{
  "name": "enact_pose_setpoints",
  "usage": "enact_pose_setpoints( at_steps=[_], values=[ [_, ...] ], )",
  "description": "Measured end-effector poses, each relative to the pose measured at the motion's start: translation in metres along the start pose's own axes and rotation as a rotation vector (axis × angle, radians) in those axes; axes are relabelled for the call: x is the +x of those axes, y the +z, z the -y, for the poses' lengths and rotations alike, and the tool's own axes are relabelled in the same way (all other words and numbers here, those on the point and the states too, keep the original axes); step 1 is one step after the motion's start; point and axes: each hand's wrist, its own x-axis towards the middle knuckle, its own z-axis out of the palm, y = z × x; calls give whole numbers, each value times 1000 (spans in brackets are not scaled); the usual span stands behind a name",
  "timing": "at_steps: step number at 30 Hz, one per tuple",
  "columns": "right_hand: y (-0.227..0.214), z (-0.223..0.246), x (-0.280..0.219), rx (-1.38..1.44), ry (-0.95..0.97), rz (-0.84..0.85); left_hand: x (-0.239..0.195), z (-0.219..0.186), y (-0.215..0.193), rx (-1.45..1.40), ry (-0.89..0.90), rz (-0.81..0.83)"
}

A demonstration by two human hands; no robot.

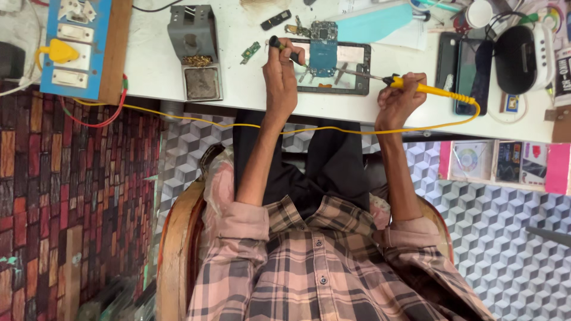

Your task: The person uses a soldering iron and solder wire to work on a small circuit board placed on a tablet screen. They repeatedly apply heat and solder to specific points on the board while holding it steady with their other hand.

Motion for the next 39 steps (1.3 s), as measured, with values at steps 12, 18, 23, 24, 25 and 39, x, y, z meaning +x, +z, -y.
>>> enact_pose_setpoints(
  at_steps=[12, 18, 23, 24, 25, 39],
  values=[
    [1, 1, -4, -49, 34, 38, 1, 3, 2, -34, 30, -17],
    [2, 0, -6, -93, -15, 75, 0, -1, 1, -48, 5, -19],
    [4, 2, -7, -74, -37, 78, 0, -1, 2, -36, 16, -22],
    [4, 2, -8, -46, -26, 76, -2, -1, 1, -35, 12, -22],
    [5, 2, -7, -57, -26, 70, 0, -1, 2, -36, 7, -20],
    [5, 2, -7, -68, -50, 78, -1, -4, 1, 7, 12, -22]
  ],
)
